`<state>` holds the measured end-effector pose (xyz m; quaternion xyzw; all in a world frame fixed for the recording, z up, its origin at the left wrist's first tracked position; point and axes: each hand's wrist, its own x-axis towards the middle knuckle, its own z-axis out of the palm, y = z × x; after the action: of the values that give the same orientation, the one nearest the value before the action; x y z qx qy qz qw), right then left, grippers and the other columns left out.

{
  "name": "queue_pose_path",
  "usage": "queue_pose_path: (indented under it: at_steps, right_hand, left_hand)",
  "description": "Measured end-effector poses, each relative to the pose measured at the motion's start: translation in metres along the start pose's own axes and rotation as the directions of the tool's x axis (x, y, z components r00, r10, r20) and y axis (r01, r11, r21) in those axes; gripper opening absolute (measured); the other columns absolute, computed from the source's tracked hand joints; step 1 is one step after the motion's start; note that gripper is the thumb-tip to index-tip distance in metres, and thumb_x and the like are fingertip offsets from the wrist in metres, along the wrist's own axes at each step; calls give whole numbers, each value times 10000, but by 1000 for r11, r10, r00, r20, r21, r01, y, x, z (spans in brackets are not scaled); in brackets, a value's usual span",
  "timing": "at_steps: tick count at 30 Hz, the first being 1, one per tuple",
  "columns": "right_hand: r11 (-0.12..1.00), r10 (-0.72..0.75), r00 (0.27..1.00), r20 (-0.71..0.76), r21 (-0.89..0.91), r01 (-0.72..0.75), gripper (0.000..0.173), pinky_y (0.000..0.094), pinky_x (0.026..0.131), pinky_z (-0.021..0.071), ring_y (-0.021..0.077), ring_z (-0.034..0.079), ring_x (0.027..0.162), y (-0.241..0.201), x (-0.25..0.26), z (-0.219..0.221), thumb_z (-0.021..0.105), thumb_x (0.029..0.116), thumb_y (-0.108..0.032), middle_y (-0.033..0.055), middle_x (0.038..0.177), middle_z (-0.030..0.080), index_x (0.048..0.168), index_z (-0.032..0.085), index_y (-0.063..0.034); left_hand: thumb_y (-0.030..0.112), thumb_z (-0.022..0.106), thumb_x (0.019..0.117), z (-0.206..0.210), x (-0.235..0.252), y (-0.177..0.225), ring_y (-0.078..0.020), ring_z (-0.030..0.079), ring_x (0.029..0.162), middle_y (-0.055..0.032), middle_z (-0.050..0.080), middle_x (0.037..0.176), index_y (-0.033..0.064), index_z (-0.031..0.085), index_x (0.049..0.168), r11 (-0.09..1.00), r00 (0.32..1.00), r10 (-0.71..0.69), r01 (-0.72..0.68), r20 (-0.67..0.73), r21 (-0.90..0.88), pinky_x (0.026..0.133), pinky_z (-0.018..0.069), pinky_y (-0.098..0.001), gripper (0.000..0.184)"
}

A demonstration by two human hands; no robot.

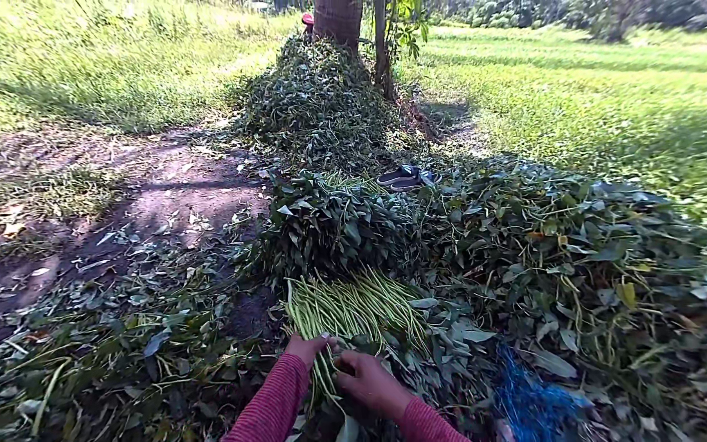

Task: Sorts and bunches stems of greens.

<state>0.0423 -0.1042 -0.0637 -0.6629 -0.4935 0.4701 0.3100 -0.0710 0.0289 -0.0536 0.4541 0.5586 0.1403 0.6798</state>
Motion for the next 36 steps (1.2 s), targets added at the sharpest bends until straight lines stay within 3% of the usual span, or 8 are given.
queue_pose_path:
  at_steps: [2, 5, 8, 11, 16, 26, 31, 36]
  right_hand:
    - [995, -44, 998, 44, 89, 40, 408, 452, 928, 532, 238, 675, 985, 5, 5, -8, 557, 1057, -356, 166, 1085, 694, 1194, 664, 14]
    - [972, 95, 947, -306, 235, -21, 366, 424, 903, 575, 233, 698, 983, 12, 25, -32, 491, 1076, -288, 162, 1107, 693, 1225, 637, 13]
    - [978, 193, 839, -509, 164, -126, 337, 428, 1007, 538, 267, 671, 1136, 17, 51, -56, 415, 1089, -155, 185, 1265, 656, 1329, 593, 2]
    - [928, 278, 855, -437, -107, -357, 374, 535, 1091, 457, 346, 583, 1288, 28, 67, -56, 483, 1062, -220, 211, 1359, 609, 1357, 600, -22]
    - [723, 515, 755, -406, -267, -637, 933, 659, 1097, 367, 456, 420, 1407, 41, 67, -31, 745, 823, -593, 272, 1497, 467, 1493, 460, -10]
    - [824, 517, 809, -280, -91, -559, 464, 622, 1022, 479, 398, 602, 1244, 74, 63, -58, 697, 880, -207, 235, 1301, 638, 1316, 640, -58]
    - [776, 523, 759, -388, -153, -612, 800, 632, 1095, 400, 424, 495, 1361, 51, 62, -30, 720, 871, -511, 240, 1482, 507, 1478, 487, -43]
    - [719, 589, 724, -358, -176, -672, 799, 617, 1065, 439, 384, 569, 1306, 43, 67, -30, 746, 841, -311, 221, 1420, 573, 1512, 405, -42]
  left_hand:
    - [80, 735, 939, -9, -4, 8, -226, 737, 888, -156, 732, 985, -39, 428, 1388, 987, 997, 71, -70, -4, 144, 838, 601, -394, 557]
    - [190, 821, 880, -27, -19, 36, -283, 652, 1160, -194, 665, 1249, 0, 483, 1431, 886, 991, 131, -105, -26, 452, 1033, 501, -465, 673]
    - [192, 827, 874, -44, -37, 58, -288, 632, 1188, -199, 645, 1289, 13, 524, 1415, 858, 982, 181, -134, -47, 496, 1048, 482, -465, 645]
    - [166, 836, 861, -59, -47, 70, -272, 641, 1156, -196, 649, 1273, 6, 516, 1416, 885, 977, 199, -146, -76, 443, 1018, 500, -450, 661]
    - [59, 783, 882, -67, -46, 69, -205, 685, 959, -144, 685, 1126, 39, 604, 1282, 947, 980, 196, -178, -42, 268, 847, 568, -376, 439]
    - [53, 788, 855, -52, -34, 69, -306, 627, 1198, -184, 649, 1291, 34, 477, 1449, 797, 978, 201, -129, -57, 590, 1039, 479, -505, 671]
    - [27, 744, 877, -41, -28, 53, -238, 703, 1031, -107, 725, 1144, 52, 478, 1399, 797, 987, 160, -143, 23, 588, 933, 544, -451, 587]
    - [59, 743, 902, -35, -26, 47, -217, 697, 1044, -94, 739, 1124, 68, 537, 1399, 757, 992, 66, -123, 112, 642, 956, 521, -434, 539]
